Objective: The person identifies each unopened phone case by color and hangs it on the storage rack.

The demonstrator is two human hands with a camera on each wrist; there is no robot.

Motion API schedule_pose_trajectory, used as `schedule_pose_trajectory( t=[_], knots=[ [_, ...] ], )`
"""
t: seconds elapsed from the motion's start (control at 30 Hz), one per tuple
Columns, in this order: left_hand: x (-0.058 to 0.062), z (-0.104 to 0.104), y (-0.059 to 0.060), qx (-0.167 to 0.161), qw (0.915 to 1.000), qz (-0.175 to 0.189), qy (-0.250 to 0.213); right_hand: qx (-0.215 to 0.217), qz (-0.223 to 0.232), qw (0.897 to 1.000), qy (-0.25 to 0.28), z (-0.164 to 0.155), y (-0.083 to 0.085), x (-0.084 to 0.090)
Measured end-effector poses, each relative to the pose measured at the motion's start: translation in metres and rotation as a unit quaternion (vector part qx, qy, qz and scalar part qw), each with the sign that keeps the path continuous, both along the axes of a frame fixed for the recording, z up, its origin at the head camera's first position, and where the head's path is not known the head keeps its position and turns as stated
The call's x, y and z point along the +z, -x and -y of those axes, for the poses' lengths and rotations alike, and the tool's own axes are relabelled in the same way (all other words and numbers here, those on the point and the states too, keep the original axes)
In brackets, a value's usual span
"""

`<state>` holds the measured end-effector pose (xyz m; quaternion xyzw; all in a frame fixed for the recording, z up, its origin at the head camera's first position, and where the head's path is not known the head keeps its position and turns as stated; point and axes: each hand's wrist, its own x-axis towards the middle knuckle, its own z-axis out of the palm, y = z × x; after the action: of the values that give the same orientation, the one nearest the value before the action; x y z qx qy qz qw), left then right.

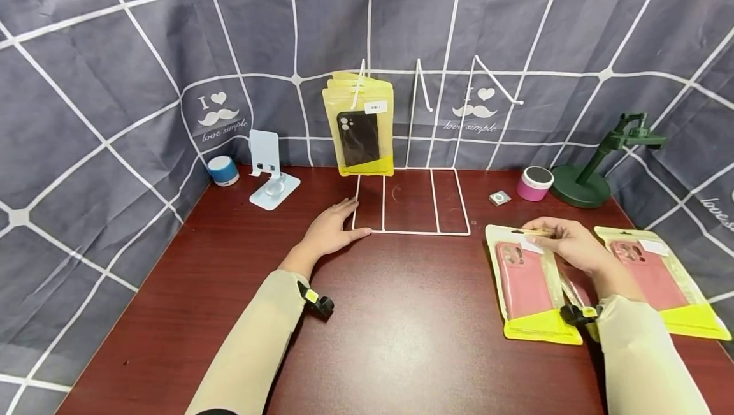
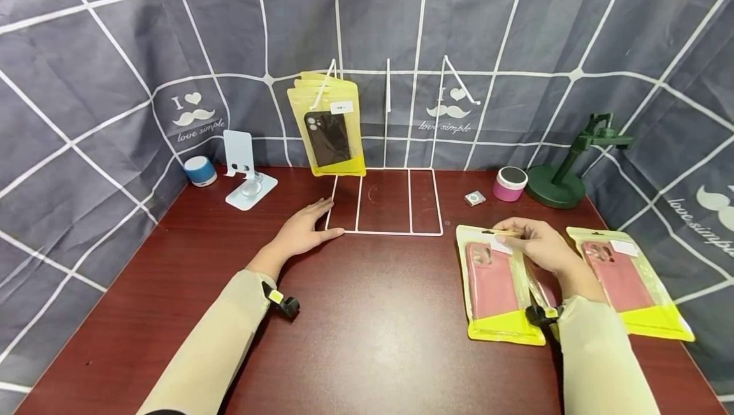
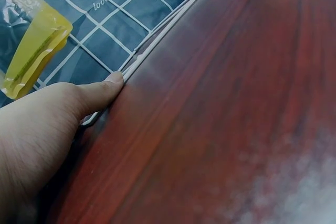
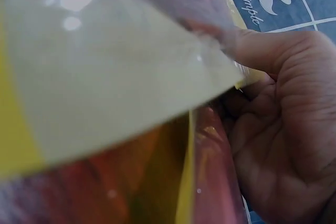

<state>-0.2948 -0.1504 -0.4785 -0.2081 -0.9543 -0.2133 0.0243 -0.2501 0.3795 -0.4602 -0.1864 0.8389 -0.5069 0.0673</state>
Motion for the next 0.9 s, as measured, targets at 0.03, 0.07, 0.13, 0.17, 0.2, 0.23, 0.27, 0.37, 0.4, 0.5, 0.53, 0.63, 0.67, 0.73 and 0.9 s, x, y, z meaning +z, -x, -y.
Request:
schedule_pose_trajectory(
  t=[0.03, 0.07, 0.13, 0.17, 0.2, 0.23, 0.27, 0.37, 0.4, 0.5, 0.53, 0.63, 0.67, 0.73, 0.9],
  knots=[
    [-0.0001, 0.0001, -0.0003, 0.000, 1.0000, 0.000, -0.001, -0.005, 0.002, 1.000, -0.006, -0.0002, 0.0005, -0.0005],
    [-0.0002, 0.0002, -0.0005, 0.000, 1.0000, -0.001, -0.003, -0.014, 0.006, 1.000, -0.012, -0.0003, 0.0008, -0.0011],
    [-0.0006, 0.0003, -0.0005, 0.000, 1.0000, -0.001, -0.003, -0.032, 0.013, 0.999, -0.024, -0.0003, 0.0009, -0.0016],
    [-0.0006, 0.0003, -0.0005, 0.000, 1.0000, -0.001, -0.003, -0.038, 0.017, 0.999, -0.026, -0.0003, 0.0007, -0.0015],
    [-0.0004, 0.0001, -0.0006, 0.000, 1.0000, -0.001, -0.004, -0.039, 0.022, 0.999, -0.025, -0.0005, 0.0005, -0.0012],
    [-0.0003, 0.0000, -0.0007, 0.000, 1.0000, -0.001, -0.003, -0.037, 0.025, 0.999, -0.022, -0.0006, 0.0001, -0.0006],
    [-0.0001, -0.0001, -0.0006, 0.000, 1.0000, -0.001, -0.003, -0.037, 0.029, 0.999, -0.017, -0.0004, -0.0006, 0.0001],
    [0.0006, -0.0004, -0.0002, 0.000, 1.0000, 0.002, 0.000, -0.029, 0.032, 0.999, -0.001, -0.0002, -0.0028, 0.0018],
    [0.0010, -0.0006, -0.0002, 0.000, 1.0000, 0.003, 0.001, -0.026, 0.032, 0.999, 0.005, -0.0001, -0.0034, 0.0024],
    [0.0016, -0.0008, -0.0001, 0.001, 1.0000, 0.003, 0.004, -0.023, 0.027, 0.999, 0.015, 0.0005, -0.0046, 0.0037],
    [0.0019, -0.0009, -0.0003, 0.001, 1.0000, 0.003, 0.004, -0.023, 0.026, 0.999, 0.016, 0.0009, -0.0047, 0.0040],
    [0.0022, -0.0010, -0.0006, 0.002, 1.0000, 0.001, 0.004, -0.026, 0.026, 0.999, 0.013, 0.0020, -0.0045, 0.0042],
    [0.0023, -0.0010, -0.0006, 0.002, 1.0000, 0.001, 0.003, -0.028, 0.028, 0.999, 0.011, 0.0021, -0.0044, 0.0039],
    [0.0020, -0.0008, -0.0006, 0.001, 1.0000, -0.001, 0.002, -0.035, 0.033, 0.999, 0.005, 0.0024, -0.0044, 0.0037],
    [0.0016, -0.0006, -0.0011, -0.001, 1.0000, -0.003, -0.001, -0.072, 0.048, 0.996, 0.012, 0.0039, -0.0047, 0.0056]
  ],
)
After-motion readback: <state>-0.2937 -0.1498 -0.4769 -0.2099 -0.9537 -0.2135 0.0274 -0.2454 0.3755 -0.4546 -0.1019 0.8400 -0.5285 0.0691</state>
